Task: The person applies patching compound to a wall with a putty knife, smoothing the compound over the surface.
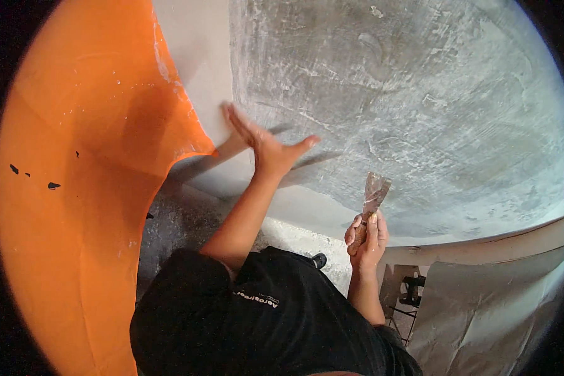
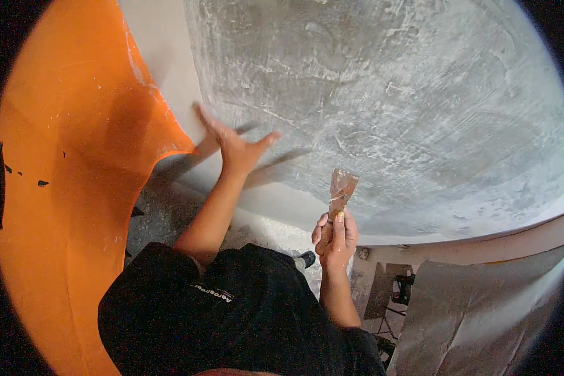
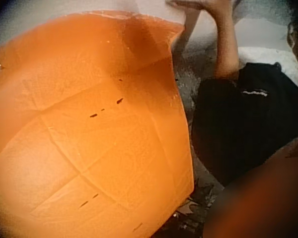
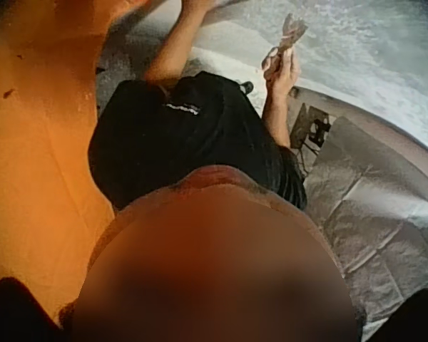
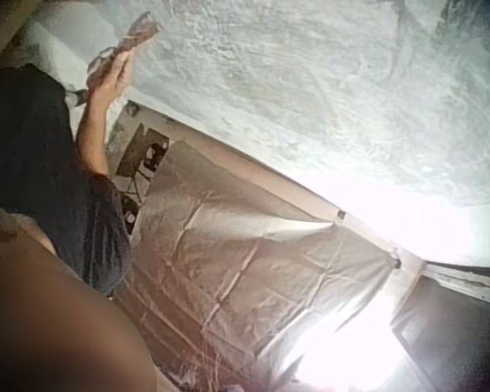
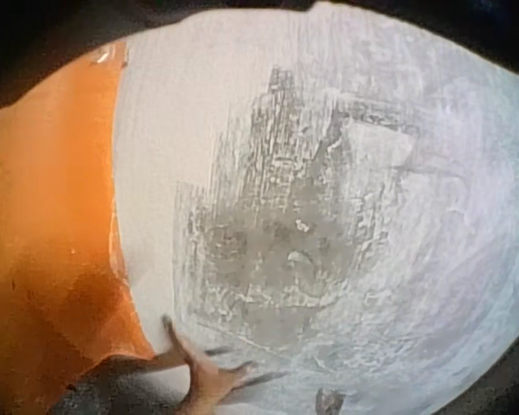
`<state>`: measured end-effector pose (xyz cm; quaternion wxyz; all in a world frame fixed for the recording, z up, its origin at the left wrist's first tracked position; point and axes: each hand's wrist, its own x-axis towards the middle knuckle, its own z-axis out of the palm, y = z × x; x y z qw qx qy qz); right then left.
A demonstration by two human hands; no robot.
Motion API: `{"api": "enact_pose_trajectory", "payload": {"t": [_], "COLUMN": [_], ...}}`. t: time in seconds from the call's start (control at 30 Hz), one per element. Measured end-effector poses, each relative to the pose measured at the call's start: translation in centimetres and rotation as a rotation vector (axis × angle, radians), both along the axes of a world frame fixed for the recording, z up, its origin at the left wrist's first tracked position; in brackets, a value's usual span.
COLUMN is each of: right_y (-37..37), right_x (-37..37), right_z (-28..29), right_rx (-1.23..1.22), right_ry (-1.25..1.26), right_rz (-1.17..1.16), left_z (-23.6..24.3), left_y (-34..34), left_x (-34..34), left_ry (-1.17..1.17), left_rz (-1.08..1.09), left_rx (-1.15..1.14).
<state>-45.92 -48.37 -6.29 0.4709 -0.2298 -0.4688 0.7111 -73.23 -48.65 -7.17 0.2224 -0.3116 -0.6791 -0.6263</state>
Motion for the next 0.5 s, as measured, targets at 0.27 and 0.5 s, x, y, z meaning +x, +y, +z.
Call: {"api": "enact_pose_trajectory", "payload": {"t": [0.27, 0.5], "right_y": [0.0, 0.4], "right_x": [1.4, 1.8], "right_z": [0.5, -1.0], "right_rx": [0.084, -0.017], "right_ry": [-0.014, 0.035], "right_rz": [0.046, 0.004], "left_z": [8.3, 7.8], "left_y": [2.4, 1.4], "left_x": [0.2, -0.4], "left_ry": [0.055, -0.058], "left_rz": [0.152, 0.125], "left_rx": [-0.197, -0.348]}}
